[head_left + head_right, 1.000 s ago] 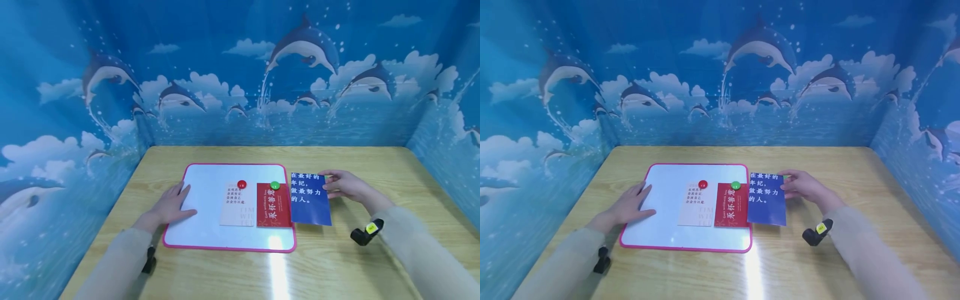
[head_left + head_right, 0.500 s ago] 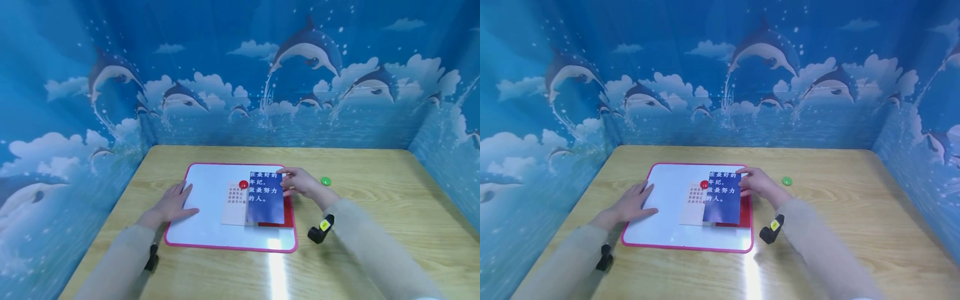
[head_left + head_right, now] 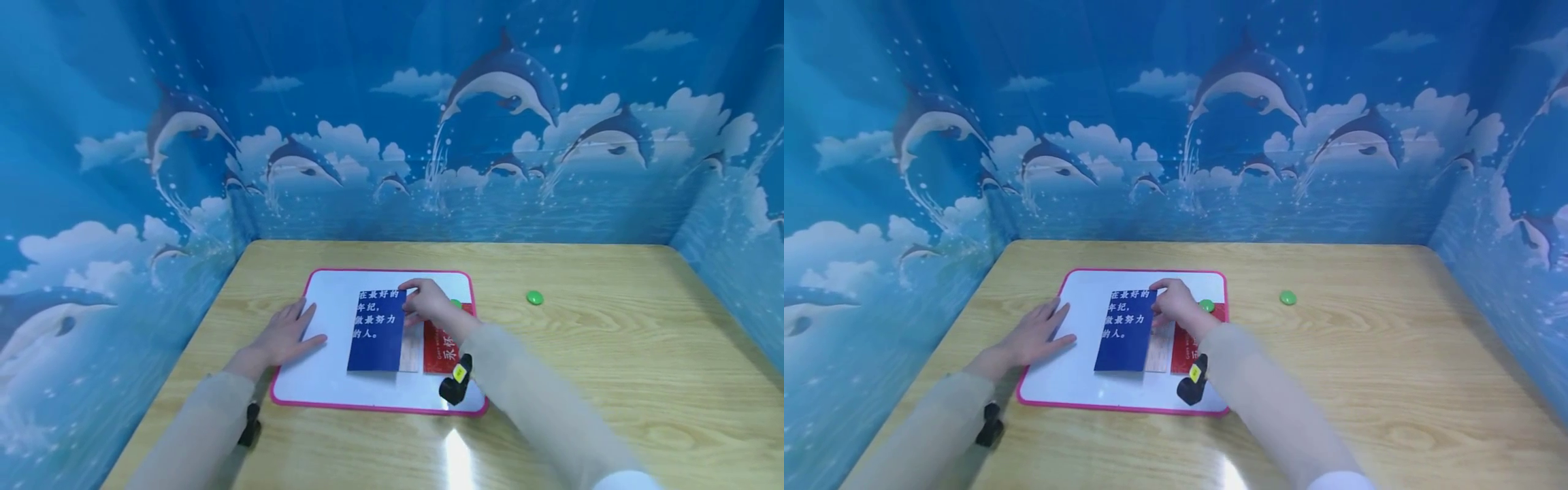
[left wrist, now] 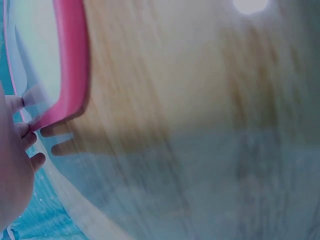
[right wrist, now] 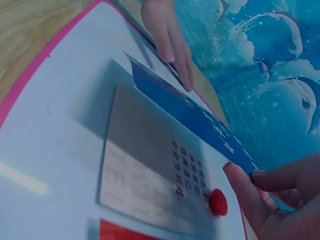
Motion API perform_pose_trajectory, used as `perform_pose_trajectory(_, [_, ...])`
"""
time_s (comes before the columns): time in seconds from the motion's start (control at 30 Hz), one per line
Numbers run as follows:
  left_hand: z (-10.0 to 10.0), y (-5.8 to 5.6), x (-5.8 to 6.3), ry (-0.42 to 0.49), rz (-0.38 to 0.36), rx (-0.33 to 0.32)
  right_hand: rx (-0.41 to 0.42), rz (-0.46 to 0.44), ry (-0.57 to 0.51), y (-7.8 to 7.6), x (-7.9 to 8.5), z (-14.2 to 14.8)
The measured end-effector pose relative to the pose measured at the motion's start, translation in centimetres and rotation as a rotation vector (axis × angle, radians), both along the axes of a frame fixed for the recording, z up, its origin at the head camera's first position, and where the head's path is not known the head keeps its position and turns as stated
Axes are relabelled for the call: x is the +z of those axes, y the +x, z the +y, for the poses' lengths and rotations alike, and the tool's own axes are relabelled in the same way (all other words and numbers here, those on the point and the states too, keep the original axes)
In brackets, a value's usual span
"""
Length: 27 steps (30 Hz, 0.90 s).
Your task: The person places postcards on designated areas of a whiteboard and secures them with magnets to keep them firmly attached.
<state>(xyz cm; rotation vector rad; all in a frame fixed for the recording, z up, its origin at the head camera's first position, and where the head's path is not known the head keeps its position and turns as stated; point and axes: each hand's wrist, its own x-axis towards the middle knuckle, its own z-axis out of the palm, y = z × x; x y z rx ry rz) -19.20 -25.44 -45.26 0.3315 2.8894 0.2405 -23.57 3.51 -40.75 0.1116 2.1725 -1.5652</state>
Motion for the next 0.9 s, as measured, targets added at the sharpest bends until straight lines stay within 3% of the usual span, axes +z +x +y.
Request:
perform_pose_trajectory(0.27, [0.0, 0.0, 0.0, -0.012, 0.006, 0.009, 0.034, 0.025, 0.049, 0.1, -0.7, -2.8])
perform_pose_trajectory(0.67, [-0.1, -0.1, 0.1, -0.004, 0.007, 0.005, 0.023, 0.028, 0.065, -0.3, -1.1, -4.5])
perform_pose_trajectory(0.9, [-0.1, -0.2, -0.3, -0.015, 0.004, 0.014, 0.092, 0.053, 0.038, -0.4, -1.0, -4.9])
